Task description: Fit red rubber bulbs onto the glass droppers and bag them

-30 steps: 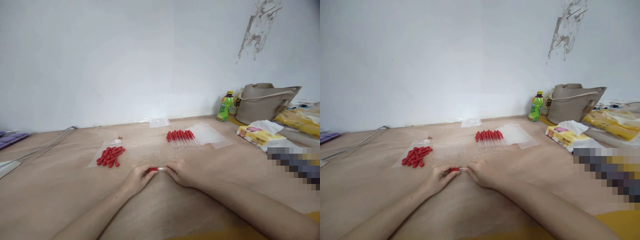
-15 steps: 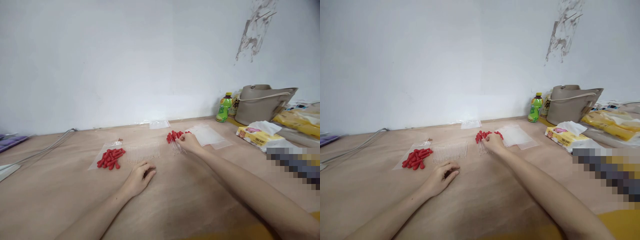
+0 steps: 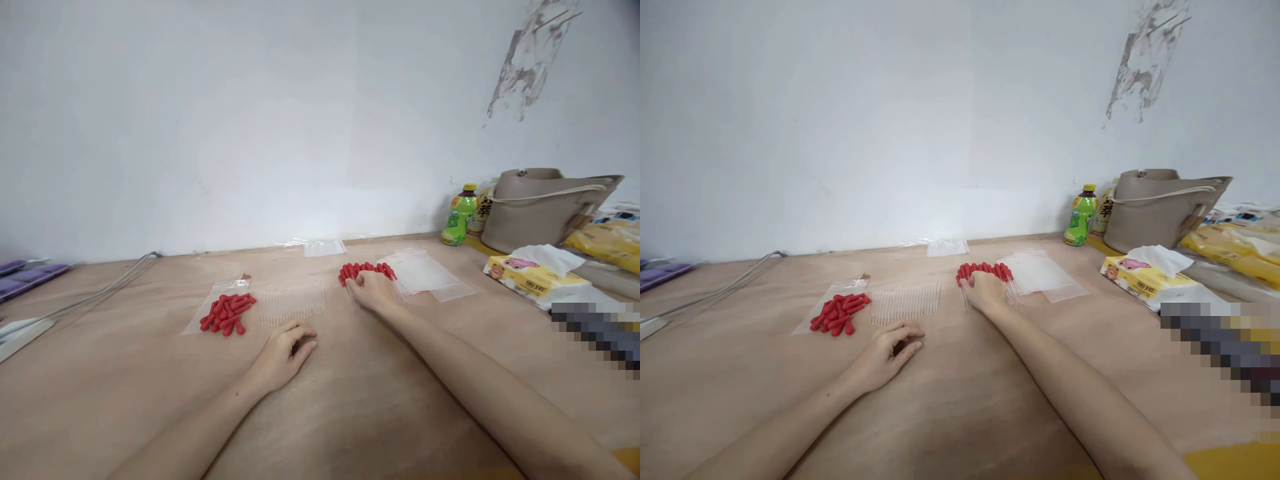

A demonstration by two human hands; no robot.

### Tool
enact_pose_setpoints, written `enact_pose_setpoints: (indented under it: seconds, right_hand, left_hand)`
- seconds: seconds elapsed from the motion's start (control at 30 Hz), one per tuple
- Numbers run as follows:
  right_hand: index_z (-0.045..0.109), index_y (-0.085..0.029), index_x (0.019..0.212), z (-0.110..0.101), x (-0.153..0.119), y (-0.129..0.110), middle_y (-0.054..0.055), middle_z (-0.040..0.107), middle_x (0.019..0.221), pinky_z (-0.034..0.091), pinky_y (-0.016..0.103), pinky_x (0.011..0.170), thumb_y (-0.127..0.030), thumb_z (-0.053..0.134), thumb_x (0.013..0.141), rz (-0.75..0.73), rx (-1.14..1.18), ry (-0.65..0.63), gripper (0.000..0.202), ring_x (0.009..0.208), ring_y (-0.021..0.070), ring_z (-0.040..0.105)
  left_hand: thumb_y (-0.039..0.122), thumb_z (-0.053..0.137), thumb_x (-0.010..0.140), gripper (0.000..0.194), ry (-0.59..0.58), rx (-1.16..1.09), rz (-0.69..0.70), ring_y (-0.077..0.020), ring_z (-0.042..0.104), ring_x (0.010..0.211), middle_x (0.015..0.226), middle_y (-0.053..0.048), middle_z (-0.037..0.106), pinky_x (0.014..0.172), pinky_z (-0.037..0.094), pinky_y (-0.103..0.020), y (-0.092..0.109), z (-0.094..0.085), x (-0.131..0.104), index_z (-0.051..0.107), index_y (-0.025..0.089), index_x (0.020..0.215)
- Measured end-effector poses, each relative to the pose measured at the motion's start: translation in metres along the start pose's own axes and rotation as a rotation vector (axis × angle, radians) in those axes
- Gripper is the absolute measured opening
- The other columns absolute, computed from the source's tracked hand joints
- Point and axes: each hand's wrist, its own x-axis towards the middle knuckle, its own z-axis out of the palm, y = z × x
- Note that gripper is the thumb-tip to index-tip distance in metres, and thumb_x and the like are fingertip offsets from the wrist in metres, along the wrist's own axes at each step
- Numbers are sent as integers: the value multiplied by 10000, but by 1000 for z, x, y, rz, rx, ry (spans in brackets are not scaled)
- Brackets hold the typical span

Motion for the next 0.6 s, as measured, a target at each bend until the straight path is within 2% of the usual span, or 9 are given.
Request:
enact_pose_setpoints:
  seconds: [0.13,0.33,0.47,0.6]
  right_hand:
    - [619,-201,761,8,-17,-21,43,646,797,370,268,629,-434,418,785,-156,-32,-29,309,778,189,579]
    - [633,-173,861,22,-22,-51,107,652,843,411,321,641,-400,378,814,-122,-69,-92,345,800,241,601]
    - [650,-132,857,21,-15,-57,150,651,854,427,334,618,-298,398,799,-120,-112,-142,308,804,273,609]
    - [656,-115,864,17,-10,-61,176,648,873,429,320,628,-259,435,780,-138,-145,-195,277,822,270,609]
  left_hand:
    - [193,452,830,151,-3,6,-4,-139,539,729,862,-28,575,638,423,-247,1,-1,0,581,192,909]
    - [178,459,825,143,-4,6,0,-135,540,738,867,-25,574,640,424,-243,2,-1,0,582,190,897]
    - [180,460,823,147,2,-1,5,-141,541,742,866,-30,578,649,430,-256,1,0,0,585,189,900]
    - [194,449,829,160,-2,-5,10,-147,540,755,871,-35,580,663,436,-266,1,0,0,583,190,916]
